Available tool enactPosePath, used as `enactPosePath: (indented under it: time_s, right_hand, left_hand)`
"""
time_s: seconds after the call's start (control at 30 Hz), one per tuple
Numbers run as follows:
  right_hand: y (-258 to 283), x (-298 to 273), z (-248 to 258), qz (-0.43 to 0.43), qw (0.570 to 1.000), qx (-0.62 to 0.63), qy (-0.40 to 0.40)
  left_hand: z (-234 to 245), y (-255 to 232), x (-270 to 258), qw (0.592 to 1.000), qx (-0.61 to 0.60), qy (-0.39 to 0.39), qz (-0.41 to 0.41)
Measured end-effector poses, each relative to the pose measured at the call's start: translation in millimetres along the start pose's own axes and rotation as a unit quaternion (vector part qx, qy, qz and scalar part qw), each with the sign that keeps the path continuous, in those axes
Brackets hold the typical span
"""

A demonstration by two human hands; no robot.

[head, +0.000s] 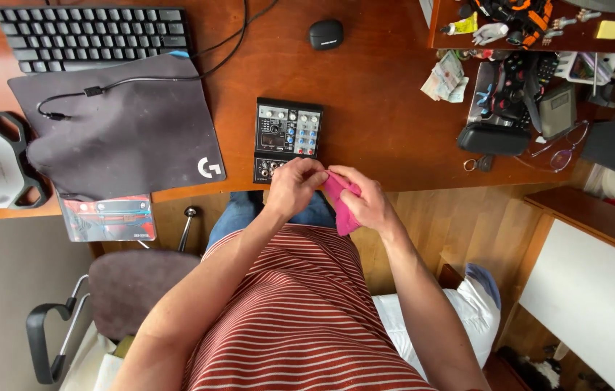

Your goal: The person cleans a cluttered desk using a pink cloth. They wipe an audio mixer, then the desk surface, moving a mouse, a small box, a hard drive, a game controller, and a remote control to access different areas. They also handle a plastic bag and a small toy before continuing to wipe the desk.

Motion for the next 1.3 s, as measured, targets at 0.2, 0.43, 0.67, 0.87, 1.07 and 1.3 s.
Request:
enactPosePath:
  time_s: [0.2,0.43,0.67,0.87,1.07,1.3]
  right_hand:
    - [-15.2,33.8,-6.1,0.167,0.954,-0.222,-0.115]
    - [-39.1,83.4,-12.4,0.233,0.897,-0.324,-0.19]
    - [-14.3,91.0,-17.9,0.211,0.882,-0.37,-0.203]
    - [-5.1,92.0,-36.3,0.213,0.857,-0.422,-0.205]
    - [10.2,93.1,-51.4,0.195,0.857,-0.438,-0.19]
    - [34.2,99.0,-64.3,0.175,0.844,-0.488,-0.139]
  left_hand:
    - [-3.0,19.2,2.5,0.991,0.031,-0.074,-0.109]
    - [17.4,31.5,9.2,0.93,0.231,-0.193,-0.21]
    - [20.9,31.4,16.3,0.905,0.279,-0.237,-0.218]
    - [26.0,35.7,2.5,0.903,0.288,-0.236,-0.214]
    - [50.6,40.1,-15.0,0.893,0.313,-0.274,-0.17]
    - [63.5,63.4,-11.9,0.949,0.202,-0.222,-0.09]
Point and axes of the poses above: each hand's wrist, its own x-axis towards the middle knuckle, its own z-axis out of the back of the hand, y = z × x, the point moved 2 cm from there along x, towards the middle knuckle, and after that the axes turned 5 degrees about -x, right-handed, at the moved point
